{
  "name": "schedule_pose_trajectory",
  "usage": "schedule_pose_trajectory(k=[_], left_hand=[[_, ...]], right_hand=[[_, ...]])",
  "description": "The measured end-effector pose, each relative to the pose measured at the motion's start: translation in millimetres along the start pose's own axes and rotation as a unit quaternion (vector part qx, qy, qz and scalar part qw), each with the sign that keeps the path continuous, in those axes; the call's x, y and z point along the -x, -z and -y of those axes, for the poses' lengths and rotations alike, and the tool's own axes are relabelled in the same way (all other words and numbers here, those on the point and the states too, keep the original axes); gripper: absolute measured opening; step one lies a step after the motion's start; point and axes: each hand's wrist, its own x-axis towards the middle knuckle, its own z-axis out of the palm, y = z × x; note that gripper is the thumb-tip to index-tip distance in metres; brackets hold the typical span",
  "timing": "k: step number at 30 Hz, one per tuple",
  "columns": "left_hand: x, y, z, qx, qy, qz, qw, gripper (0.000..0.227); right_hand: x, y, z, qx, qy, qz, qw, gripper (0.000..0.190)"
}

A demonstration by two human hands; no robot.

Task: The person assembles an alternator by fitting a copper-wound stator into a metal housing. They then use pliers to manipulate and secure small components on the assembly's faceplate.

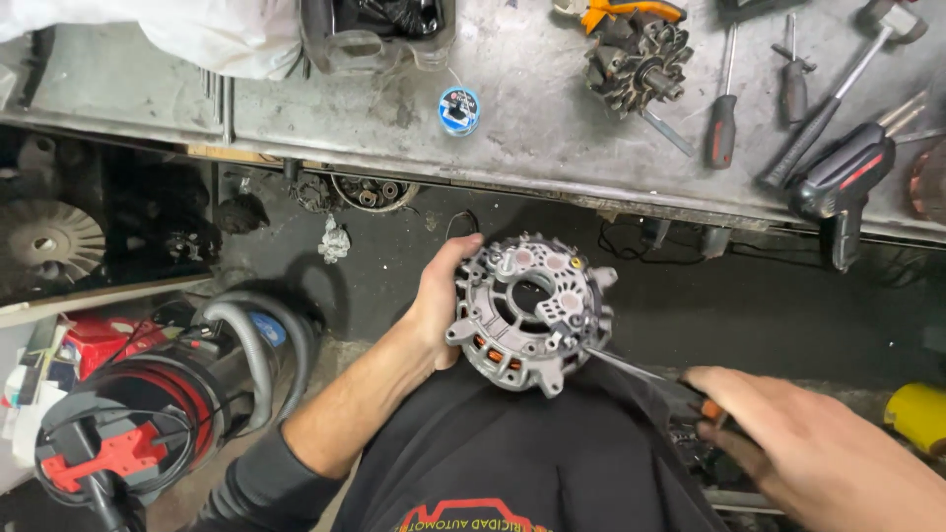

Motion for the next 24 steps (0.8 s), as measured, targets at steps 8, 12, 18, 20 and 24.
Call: schedule_pose_trajectory(k=[8, 12, 18, 20, 24], left_hand=[[-13.3, 1.6, -11.6, 0.123, -0.250, 0.027, 0.960, 0.064], [-24.7, 13.9, -18.2, 0.095, -0.263, 0.032, 0.960, 0.059], [-116.5, 27.0, -38.7, 0.079, -0.290, 0.080, 0.950, 0.055], [-152.8, 34.6, -43.0, 0.030, -0.330, -0.031, 0.943, 0.049], [-186.8, 40.5, -66.0, -0.148, -0.449, 0.015, 0.881, 0.053]], right_hand=[[-25.4, -14.3, -17.8, -0.209, -0.014, 0.002, 0.978, 0.042], [-60.0, -10.6, 14.9, -0.341, 0.031, -0.091, 0.935, 0.035], [-119.3, -14.9, 17.9, -0.367, 0.042, -0.332, 0.868, 0.032], [-134.3, -26.6, 7.6, -0.473, 0.025, -0.321, 0.821, 0.026], [-140.6, -46.0, -3.0, -0.515, -0.002, -0.330, 0.791, 0.022]])
